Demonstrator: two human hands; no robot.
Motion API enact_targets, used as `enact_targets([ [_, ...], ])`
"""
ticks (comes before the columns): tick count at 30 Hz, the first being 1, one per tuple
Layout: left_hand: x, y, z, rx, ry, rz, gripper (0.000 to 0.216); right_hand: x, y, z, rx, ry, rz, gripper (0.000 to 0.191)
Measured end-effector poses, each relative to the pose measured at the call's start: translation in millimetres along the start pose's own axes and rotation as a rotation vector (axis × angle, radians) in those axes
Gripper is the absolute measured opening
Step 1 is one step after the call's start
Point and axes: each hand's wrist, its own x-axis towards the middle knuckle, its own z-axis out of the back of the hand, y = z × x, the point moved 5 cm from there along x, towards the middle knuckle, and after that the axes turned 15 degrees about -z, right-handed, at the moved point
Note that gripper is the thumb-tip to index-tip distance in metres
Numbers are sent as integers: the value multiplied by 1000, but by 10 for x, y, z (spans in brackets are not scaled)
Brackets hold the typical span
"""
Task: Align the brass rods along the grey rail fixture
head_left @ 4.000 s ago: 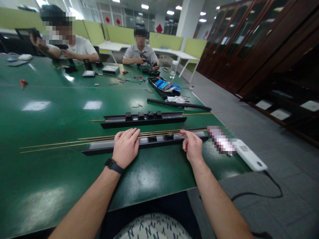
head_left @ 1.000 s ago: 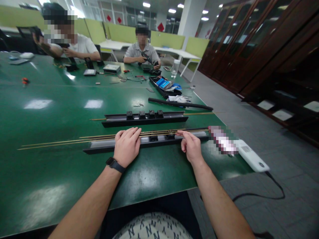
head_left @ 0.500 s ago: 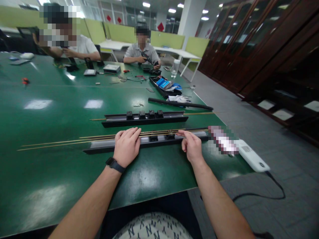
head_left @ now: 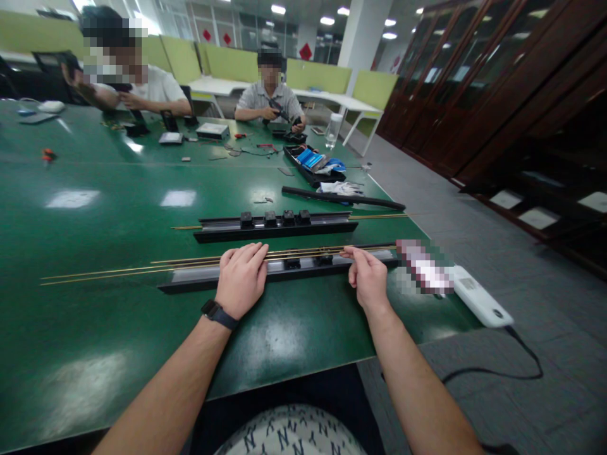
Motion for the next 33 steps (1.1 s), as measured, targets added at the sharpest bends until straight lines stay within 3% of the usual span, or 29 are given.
enact_targets([
  [18, 0, 5, -13, -1, 7, -2, 37, 20, 26, 42, 4, -112, -19, 38],
  [33, -5, 3, -2, -2, -8, 8, 37, -41, 20, -42, -75, 50, -5, 42],
])
